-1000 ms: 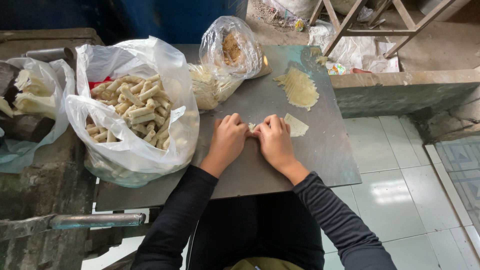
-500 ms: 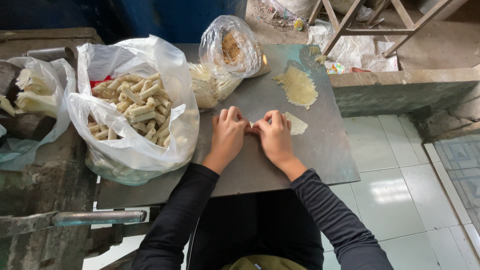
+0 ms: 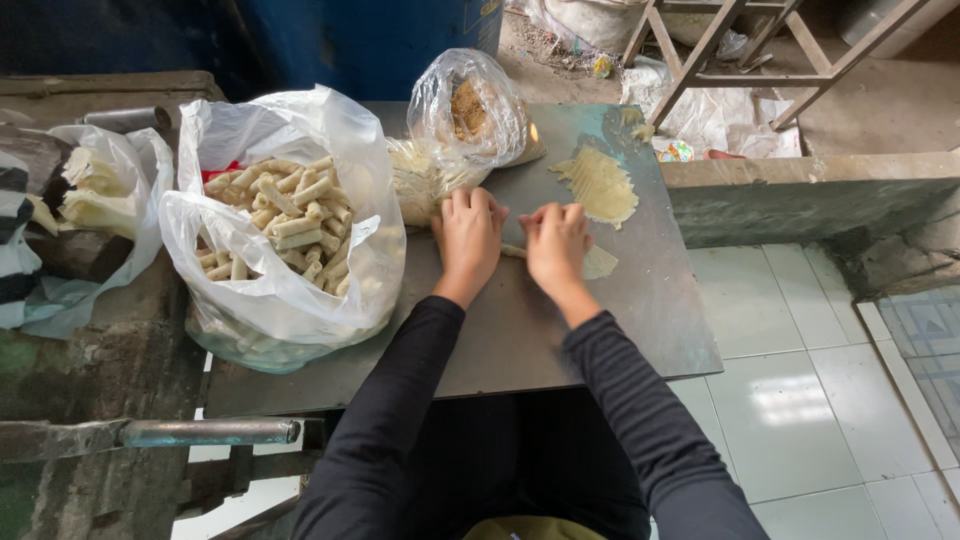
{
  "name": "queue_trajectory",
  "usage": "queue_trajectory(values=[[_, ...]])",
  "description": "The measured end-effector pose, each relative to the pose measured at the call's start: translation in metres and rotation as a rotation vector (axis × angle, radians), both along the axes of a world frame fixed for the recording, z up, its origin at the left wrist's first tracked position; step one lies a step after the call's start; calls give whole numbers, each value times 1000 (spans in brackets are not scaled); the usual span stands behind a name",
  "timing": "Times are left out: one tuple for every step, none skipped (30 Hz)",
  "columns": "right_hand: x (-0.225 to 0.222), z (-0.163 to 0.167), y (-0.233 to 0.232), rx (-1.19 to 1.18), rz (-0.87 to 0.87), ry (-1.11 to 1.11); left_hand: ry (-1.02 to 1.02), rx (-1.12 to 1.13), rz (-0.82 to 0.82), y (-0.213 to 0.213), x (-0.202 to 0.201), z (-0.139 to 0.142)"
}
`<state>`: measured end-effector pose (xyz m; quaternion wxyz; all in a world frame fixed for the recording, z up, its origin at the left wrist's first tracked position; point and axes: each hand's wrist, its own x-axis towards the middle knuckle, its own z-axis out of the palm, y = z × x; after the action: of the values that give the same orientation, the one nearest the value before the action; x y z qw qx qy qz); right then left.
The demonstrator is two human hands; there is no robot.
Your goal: The person wraps a brown filling scooped from a plastic bag into thin translucent sheets, folds each sheet around the filling by hand, and places the finished wrapped rolls into a large plastic bag filled with similar rolls on the metal table.
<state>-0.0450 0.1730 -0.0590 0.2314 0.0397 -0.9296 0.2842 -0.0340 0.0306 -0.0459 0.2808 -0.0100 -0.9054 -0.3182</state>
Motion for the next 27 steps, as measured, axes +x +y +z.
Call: queue_trajectory(values=[[2, 6, 11, 1, 63, -10, -23, 7, -58, -5, -1, 3], [9, 12, 29, 2, 124, -20, -48, -50, -156, -10, 0, 5], [17, 17, 45, 2, 187, -33, -77, -107, -253, -18, 3, 8], [27, 20, 59, 22, 229, -74, -109, -161, -350, -21, 7, 10], [36, 23, 72, 43, 274, -115, -121, -196, -339, -21, 9, 15], [45, 23, 78, 63, 318, -157, -136, -232, -329, -20, 10, 21], [51, 21, 78, 52, 317, -129, -151, -267, -318, -18, 14, 28], [54, 20, 77, 41, 314, -94, -93, -268, -261, -14, 17, 37], [53, 21, 75, 30, 308, -53, -29, -270, -205, -11, 19, 50], [53, 22, 72, 7, 319, -30, 33, -272, -149, -7, 23, 64], [53, 22, 66, -16, 331, -9, 105, -279, -94, -6, 29, 79], [52, 23, 59, -41, 343, 13, 178, -286, -39, -6, 37, 95], [53, 24, 51, -48, 379, -12, 249, -322, 33, -11, 46, 111], [52, 26, 44, -53, 417, -37, 320, -357, 108, -19, 57, 127], [51, 29, 37, -59, 458, -61, 351, -403, 207, -31, 69, 142], [49, 33, 32, -103, 487, -96, 386, -450, 304, -45, 81, 156], [46, 38, 27, -148, 516, -130, 425, -488, 394, -59, 89, 170], [42, 44, 22, -193, 545, -164, 464, -527, 484, -74, 96, 183], [36, 50, 18, -225, 543, -88, 409, -568, 580, -90, 102, 196], [27, 58, 15, -255, 540, -14, 370, -591, 637, -95, 107, 203], [18, 66, 11, -285, 537, 59, 330, -616, 692, -100, 111, 209], [6, 75, 6, -335, 552, 112, 307, -625, 707, -104, 119, 212], [-8, 84, 1, -383, 565, 167, 313, -624, 711, -102, 123, 213], [-20, 93, -5, -344, 557, 200, 319, -623, 714, -101, 128, 212], [-32, 102, -12, -303, 548, 234, 354, -610, 706, -91, 128, 206], [-44, 110, -18, -246, 563, 227, 390, -597, 698, -79, 127, 197], [-55, 116, -24, -190, 578, 218, 391, -586, 604, -61, 126, 183]])
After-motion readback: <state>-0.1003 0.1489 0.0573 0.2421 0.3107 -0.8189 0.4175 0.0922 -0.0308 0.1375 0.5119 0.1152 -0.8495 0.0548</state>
